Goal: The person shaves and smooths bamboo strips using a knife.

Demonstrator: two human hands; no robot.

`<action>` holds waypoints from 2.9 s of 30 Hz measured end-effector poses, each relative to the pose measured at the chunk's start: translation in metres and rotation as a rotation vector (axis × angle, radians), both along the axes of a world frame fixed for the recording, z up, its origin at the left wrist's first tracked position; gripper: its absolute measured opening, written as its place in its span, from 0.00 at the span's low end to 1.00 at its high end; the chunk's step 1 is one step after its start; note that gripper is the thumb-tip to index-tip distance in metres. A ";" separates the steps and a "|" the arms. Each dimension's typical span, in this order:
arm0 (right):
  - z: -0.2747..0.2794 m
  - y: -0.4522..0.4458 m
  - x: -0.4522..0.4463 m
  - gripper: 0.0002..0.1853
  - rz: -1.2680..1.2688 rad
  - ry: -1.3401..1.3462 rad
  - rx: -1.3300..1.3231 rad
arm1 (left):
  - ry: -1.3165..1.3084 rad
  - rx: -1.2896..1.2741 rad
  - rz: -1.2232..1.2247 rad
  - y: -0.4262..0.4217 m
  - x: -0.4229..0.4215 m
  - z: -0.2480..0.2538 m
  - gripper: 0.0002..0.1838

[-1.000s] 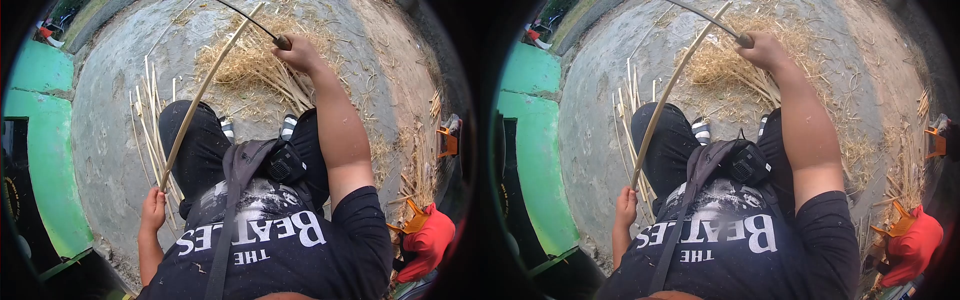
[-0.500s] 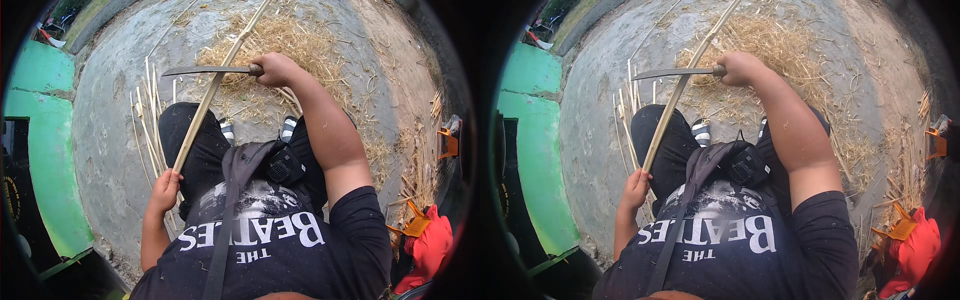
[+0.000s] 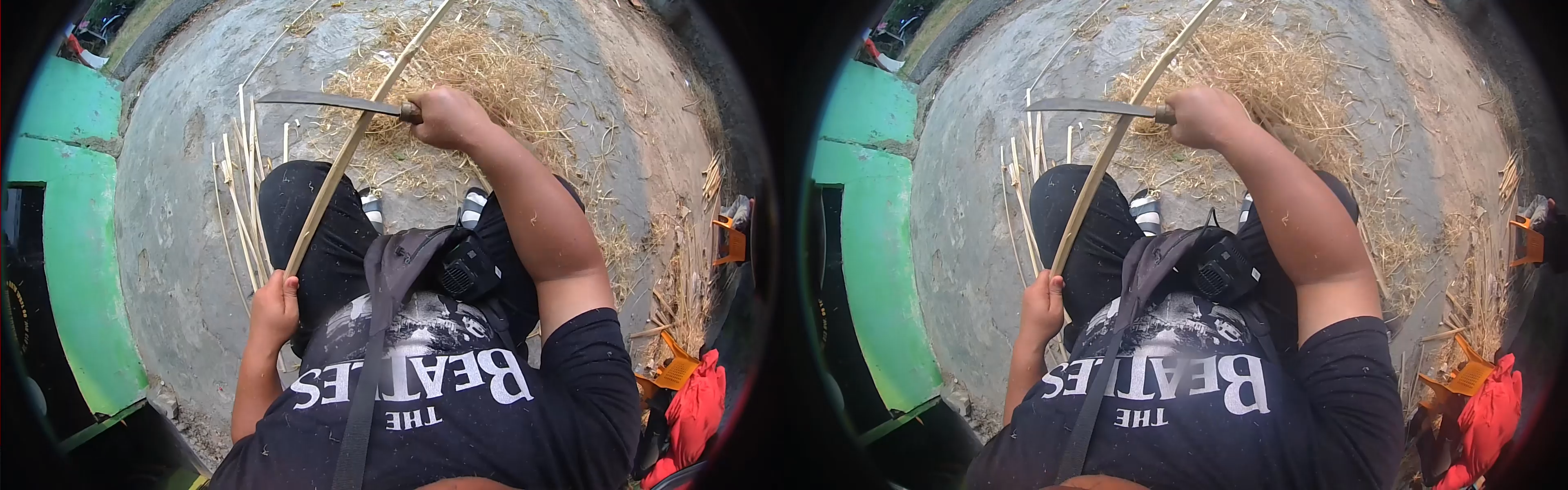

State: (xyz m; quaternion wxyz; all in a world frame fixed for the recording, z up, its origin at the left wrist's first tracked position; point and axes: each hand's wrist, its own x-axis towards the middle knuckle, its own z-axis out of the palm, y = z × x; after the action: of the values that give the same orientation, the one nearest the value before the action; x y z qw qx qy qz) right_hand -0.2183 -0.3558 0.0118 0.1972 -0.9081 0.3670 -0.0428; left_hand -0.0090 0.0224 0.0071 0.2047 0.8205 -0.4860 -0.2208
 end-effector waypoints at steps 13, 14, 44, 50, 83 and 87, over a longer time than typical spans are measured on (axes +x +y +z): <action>-0.007 0.013 0.013 0.07 0.096 -0.033 -0.112 | 0.020 -0.003 -0.046 0.001 0.008 -0.008 0.19; -0.009 0.013 0.014 0.07 0.121 -0.030 -0.165 | 0.014 -0.013 -0.046 -0.001 0.007 -0.009 0.19; 0.011 0.008 0.003 0.08 0.015 0.038 -0.145 | 0.009 -0.001 -0.051 -0.005 0.008 -0.008 0.19; -0.012 -0.018 -0.002 0.05 -0.032 -0.086 -0.053 | -0.057 -0.081 -0.065 -0.002 0.004 -0.015 0.19; -0.001 -0.030 -0.020 0.09 -0.177 0.074 -0.102 | 0.000 0.027 -0.047 0.008 0.009 0.010 0.19; 0.004 0.006 -0.002 0.10 0.164 0.048 -0.232 | 0.004 0.001 -0.051 0.007 0.007 0.008 0.18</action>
State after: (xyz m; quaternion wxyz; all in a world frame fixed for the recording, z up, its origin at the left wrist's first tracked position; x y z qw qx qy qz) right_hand -0.2204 -0.3502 0.0161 0.0849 -0.9524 0.2889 -0.0468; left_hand -0.0024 0.0296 0.0156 0.1995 0.8074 -0.5064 -0.2279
